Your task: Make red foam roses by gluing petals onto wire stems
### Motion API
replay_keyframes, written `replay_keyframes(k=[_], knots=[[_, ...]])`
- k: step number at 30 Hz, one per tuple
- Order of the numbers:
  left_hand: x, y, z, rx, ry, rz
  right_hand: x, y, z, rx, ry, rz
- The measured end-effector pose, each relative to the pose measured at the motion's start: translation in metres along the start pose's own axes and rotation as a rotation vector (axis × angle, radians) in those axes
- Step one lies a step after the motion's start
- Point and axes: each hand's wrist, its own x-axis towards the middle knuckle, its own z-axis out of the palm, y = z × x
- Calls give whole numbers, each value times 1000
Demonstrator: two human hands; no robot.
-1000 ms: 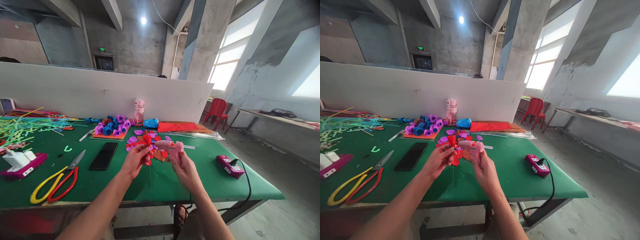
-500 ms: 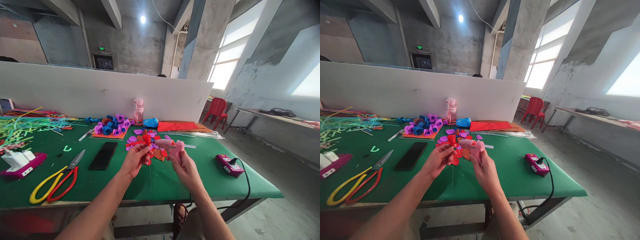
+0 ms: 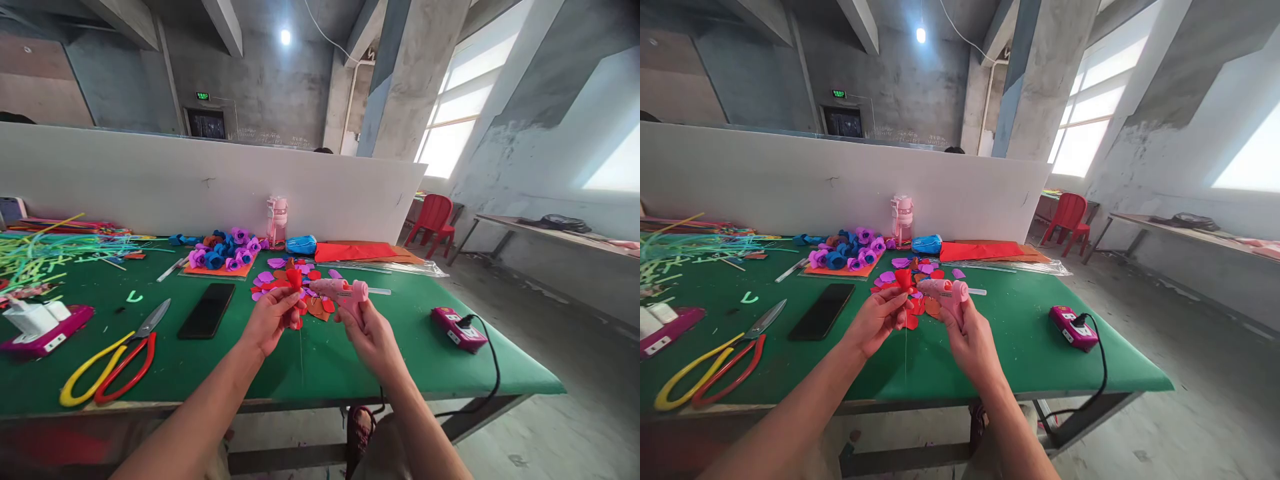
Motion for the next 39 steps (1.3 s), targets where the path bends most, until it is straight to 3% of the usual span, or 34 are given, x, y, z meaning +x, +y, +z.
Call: replay_keyframes(k=[6, 16, 39], knots=[[-1, 0, 0, 0, 9, -1, 0, -2, -1, 71, 14, 24], [5, -6, -5, -26, -77, 3, -2, 1, 0, 245, -49, 49], [3, -7, 1, 32, -127, 5, -3, -8, -4, 63, -21, -40]])
